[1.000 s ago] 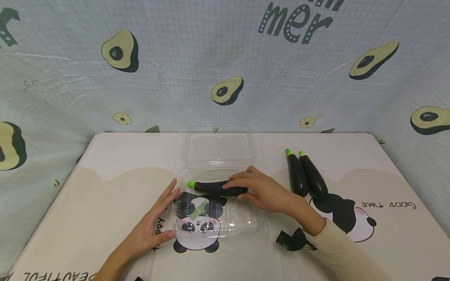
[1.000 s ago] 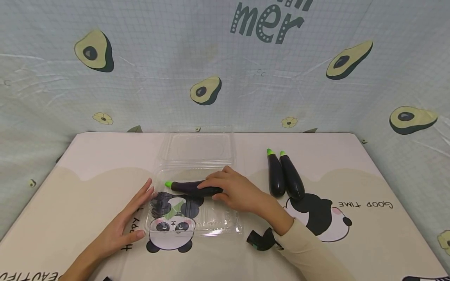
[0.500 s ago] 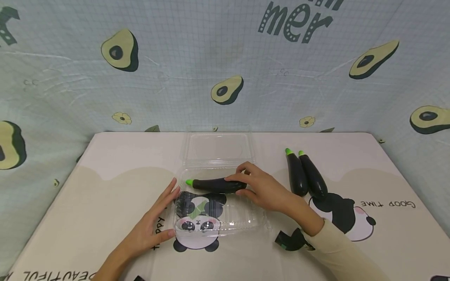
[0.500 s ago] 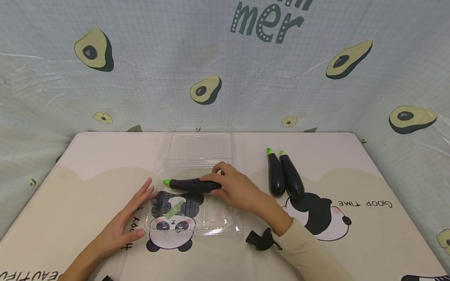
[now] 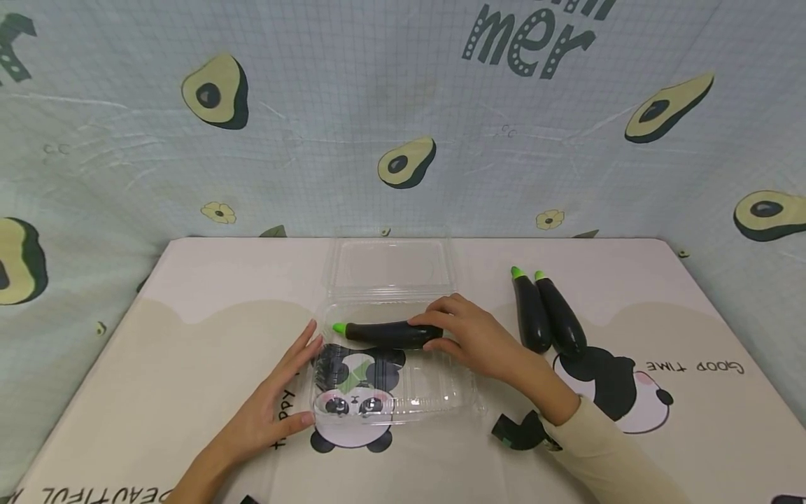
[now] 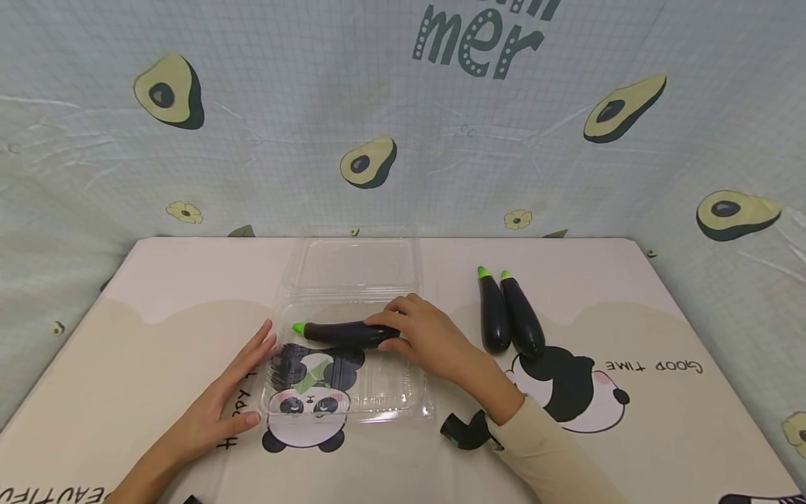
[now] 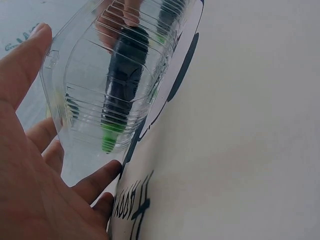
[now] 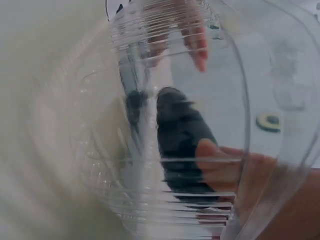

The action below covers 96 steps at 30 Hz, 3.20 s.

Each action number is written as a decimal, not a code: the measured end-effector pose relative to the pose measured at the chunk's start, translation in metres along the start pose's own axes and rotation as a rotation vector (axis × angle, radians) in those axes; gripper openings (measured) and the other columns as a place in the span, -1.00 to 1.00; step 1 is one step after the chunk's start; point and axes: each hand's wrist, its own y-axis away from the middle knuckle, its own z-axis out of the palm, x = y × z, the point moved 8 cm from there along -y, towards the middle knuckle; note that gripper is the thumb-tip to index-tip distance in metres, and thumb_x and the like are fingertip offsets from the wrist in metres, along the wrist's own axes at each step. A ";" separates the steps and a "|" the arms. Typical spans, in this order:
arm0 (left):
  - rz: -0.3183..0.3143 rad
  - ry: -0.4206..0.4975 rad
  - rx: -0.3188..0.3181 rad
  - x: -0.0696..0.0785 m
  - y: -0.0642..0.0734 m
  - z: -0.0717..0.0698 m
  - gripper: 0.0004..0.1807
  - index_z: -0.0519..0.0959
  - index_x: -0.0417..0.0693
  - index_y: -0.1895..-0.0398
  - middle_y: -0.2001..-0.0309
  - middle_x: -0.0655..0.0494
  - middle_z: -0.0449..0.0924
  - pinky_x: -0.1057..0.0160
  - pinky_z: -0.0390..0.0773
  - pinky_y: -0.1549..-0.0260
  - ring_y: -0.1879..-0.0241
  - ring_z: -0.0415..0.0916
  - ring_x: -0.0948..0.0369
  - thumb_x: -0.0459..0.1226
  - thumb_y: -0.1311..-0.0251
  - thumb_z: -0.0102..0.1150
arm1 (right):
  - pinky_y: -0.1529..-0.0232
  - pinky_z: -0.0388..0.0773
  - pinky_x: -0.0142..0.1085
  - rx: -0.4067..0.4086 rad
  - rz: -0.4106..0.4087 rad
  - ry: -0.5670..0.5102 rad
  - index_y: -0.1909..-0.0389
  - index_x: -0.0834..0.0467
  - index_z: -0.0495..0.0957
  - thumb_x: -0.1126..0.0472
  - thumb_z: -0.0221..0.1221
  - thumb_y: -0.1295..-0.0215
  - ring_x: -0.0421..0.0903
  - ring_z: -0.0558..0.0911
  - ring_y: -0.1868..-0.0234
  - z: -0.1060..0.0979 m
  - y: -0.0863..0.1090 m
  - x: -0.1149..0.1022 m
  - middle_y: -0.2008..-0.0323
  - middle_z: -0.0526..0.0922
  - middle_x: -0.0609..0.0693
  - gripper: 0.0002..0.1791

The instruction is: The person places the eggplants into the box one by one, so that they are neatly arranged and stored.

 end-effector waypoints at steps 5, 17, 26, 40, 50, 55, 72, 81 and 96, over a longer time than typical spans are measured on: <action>-0.001 0.000 -0.004 0.000 -0.001 0.001 -0.04 0.10 -0.27 -0.44 -0.50 -0.17 -0.20 0.44 -0.13 -0.31 -0.47 -0.18 0.03 -0.29 0.09 0.32 | 0.05 0.49 -0.28 -0.022 0.024 0.024 -0.08 0.01 0.57 0.17 0.36 -0.11 -0.12 0.48 0.02 0.001 0.000 0.001 0.08 0.55 -0.08 -0.54; -0.001 -0.009 -0.004 0.001 -0.001 -0.001 -0.04 0.10 -0.27 -0.44 -0.50 -0.18 -0.20 0.44 -0.14 -0.31 -0.47 -0.20 0.03 -0.30 0.10 0.30 | 0.03 0.48 -0.21 -0.091 0.072 0.094 -0.04 0.03 0.58 0.13 0.37 -0.11 -0.08 0.54 0.05 0.005 -0.004 -0.001 0.11 0.59 -0.07 -0.57; -0.010 -0.006 -0.007 -0.001 0.000 0.000 -0.03 0.09 -0.25 -0.45 -0.50 -0.16 -0.21 0.45 -0.13 -0.31 -0.46 -0.12 0.07 -0.29 0.10 0.31 | 0.01 0.49 -0.21 -0.092 0.099 0.103 -0.04 0.04 0.58 0.16 0.36 -0.12 -0.08 0.54 0.03 0.007 -0.004 0.001 0.10 0.59 -0.06 -0.58; 0.006 0.004 -0.005 0.001 -0.001 -0.001 -0.03 0.10 -0.27 -0.44 -0.50 -0.18 -0.21 0.43 -0.13 -0.32 -0.47 -0.19 0.03 -0.30 0.10 0.31 | 0.01 0.50 -0.20 -0.088 0.112 0.130 -0.06 0.05 0.56 0.19 0.36 -0.13 -0.07 0.53 0.02 0.008 -0.005 0.001 0.08 0.59 -0.04 -0.56; 0.000 0.005 -0.008 0.000 0.000 0.001 -0.04 0.09 -0.28 -0.44 -0.50 -0.17 -0.21 0.45 -0.11 -0.31 -0.45 -0.05 0.13 -0.31 0.10 0.31 | 0.00 0.50 -0.20 -0.085 0.109 0.136 -0.05 0.08 0.56 0.23 0.35 -0.13 -0.06 0.54 0.02 0.007 -0.006 0.001 0.07 0.59 -0.02 -0.58; 0.013 0.005 -0.004 0.001 0.000 0.000 -0.03 0.10 -0.29 -0.44 -0.50 -0.20 -0.21 0.43 -0.11 -0.31 -0.44 -0.03 0.11 -0.31 0.11 0.31 | 0.01 0.51 -0.21 -0.087 0.117 0.143 -0.03 0.07 0.57 0.23 0.36 -0.13 -0.07 0.54 0.03 0.006 -0.005 0.000 0.08 0.59 -0.03 -0.60; -0.006 0.007 -0.006 -0.001 0.000 0.000 -0.04 0.10 -0.28 -0.44 -0.50 -0.17 -0.21 0.45 -0.13 -0.31 -0.47 -0.14 0.07 -0.31 0.11 0.31 | 0.00 0.51 -0.25 -0.065 0.104 0.138 -0.03 0.07 0.58 0.20 0.28 -0.23 -0.11 0.51 0.01 -0.001 -0.005 -0.006 0.06 0.59 -0.05 -0.67; -0.002 0.002 -0.005 0.001 -0.001 0.000 -0.03 0.10 -0.27 -0.44 -0.50 -0.18 -0.21 0.44 -0.11 -0.31 -0.46 -0.10 0.07 -0.30 0.10 0.31 | -0.03 0.50 -0.23 -0.001 0.096 0.141 -0.07 0.07 0.56 0.18 0.25 -0.26 -0.10 0.50 -0.05 -0.014 -0.001 -0.006 0.02 0.58 -0.04 -0.66; 0.012 -0.001 -0.006 0.001 -0.001 -0.001 -0.04 0.09 -0.27 -0.44 -0.50 -0.19 -0.20 0.44 -0.11 -0.31 -0.46 -0.09 0.08 -0.31 0.09 0.31 | -0.04 0.50 -0.20 0.022 0.133 0.145 -0.11 0.09 0.54 0.19 0.25 -0.26 -0.06 0.48 -0.10 -0.029 0.009 -0.004 -0.04 0.56 0.01 -0.61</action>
